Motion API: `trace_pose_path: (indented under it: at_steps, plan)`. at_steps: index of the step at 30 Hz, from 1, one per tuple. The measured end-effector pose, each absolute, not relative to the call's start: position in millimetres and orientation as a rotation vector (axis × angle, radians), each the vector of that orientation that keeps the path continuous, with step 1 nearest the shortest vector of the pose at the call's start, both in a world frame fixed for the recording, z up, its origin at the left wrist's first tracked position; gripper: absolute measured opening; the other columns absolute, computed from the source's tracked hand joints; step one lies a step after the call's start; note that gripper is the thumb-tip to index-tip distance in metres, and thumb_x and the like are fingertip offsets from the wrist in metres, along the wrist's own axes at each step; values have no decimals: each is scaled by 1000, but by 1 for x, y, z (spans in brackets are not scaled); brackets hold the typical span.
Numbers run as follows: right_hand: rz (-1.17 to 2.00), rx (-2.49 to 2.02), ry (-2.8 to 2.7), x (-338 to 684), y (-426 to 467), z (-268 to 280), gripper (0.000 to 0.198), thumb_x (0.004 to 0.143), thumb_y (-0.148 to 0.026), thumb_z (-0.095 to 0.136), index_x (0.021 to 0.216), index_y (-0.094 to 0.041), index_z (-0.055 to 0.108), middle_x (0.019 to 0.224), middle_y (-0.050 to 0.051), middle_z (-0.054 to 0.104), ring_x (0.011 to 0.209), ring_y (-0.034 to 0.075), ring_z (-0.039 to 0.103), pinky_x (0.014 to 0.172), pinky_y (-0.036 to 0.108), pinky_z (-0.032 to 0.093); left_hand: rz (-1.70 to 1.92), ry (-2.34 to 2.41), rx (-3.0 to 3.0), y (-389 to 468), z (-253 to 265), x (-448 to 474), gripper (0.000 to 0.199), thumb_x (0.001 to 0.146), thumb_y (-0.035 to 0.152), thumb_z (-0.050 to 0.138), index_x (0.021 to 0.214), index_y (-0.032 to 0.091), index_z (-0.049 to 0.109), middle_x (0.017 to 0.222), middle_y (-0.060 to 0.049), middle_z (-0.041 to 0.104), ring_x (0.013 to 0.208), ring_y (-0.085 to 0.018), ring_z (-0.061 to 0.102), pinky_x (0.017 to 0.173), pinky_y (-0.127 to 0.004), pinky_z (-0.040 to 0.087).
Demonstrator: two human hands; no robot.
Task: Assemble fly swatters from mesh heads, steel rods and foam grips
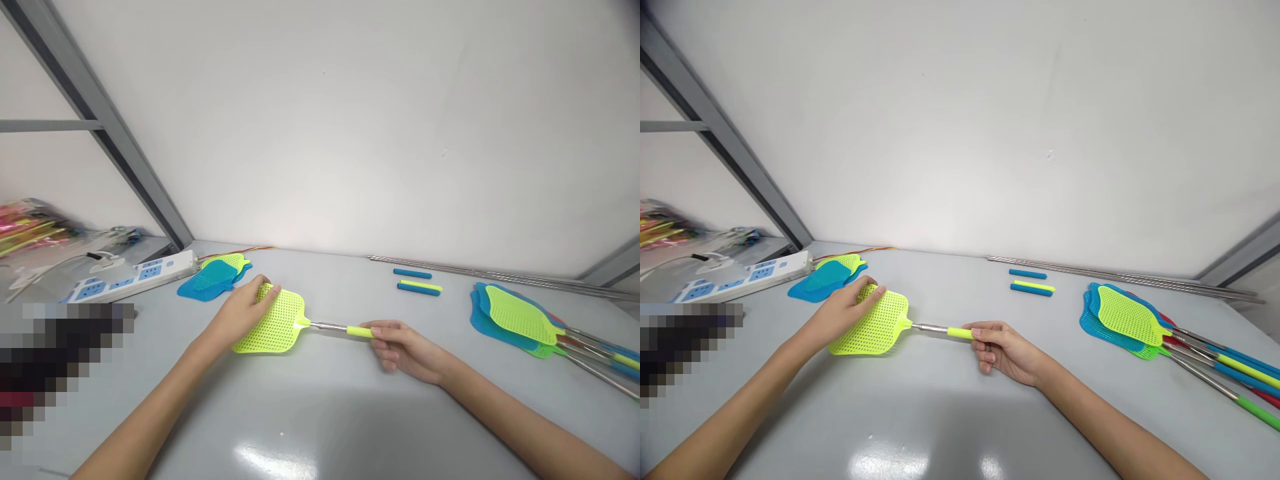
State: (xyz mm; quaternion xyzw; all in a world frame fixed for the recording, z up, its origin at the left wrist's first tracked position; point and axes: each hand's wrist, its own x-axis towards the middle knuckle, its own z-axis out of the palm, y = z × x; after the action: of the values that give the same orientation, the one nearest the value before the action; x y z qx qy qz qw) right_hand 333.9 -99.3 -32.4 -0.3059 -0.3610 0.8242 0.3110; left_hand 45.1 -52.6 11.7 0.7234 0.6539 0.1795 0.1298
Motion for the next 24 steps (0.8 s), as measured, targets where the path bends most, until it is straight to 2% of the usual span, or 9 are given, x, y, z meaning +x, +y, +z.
trace_pose_path:
  at_steps: [5,10,14,20,24]
  plan:
    - [2031,-867,-813,352,-103,-34,20,77,-23,50,96,-18,56,59,-3,38,44,6,27,42,20,26,561,1747,2176,-64,20,54,35,81,50,31,89,21,49,66,3,54,61,-15,53,51,-23,34]
    - [1790,-948,-707,377,-109,-36,13,75,-26,53,80,-15,58,56,-2,41,43,6,30,40,20,27,628,1593,2206,-76,13,71,31,83,45,31,97,22,46,61,4,51,55,-14,51,51,-23,34]
    - [1574,-1003,-676,397,-110,-35,17,73,-31,57,76,-14,60,52,-2,43,43,6,31,40,19,30,619,1368,2186,-84,0,89,28,85,40,30,100,23,44,68,2,55,58,-14,53,55,-23,38]
    - [1227,-1055,-653,422,-100,-27,24,67,-36,63,73,-13,60,44,-4,43,37,4,29,35,18,30,490,1203,2171,-91,-10,102,33,85,40,31,112,26,41,73,2,56,61,-13,53,55,-22,39]
    - [962,-1064,-583,453,-95,-20,30,65,-43,63,66,-14,56,44,-5,45,35,3,29,34,18,30,458,1223,2206,-87,-8,99,31,84,42,31,103,25,48,67,2,55,59,-13,52,54,-22,39]
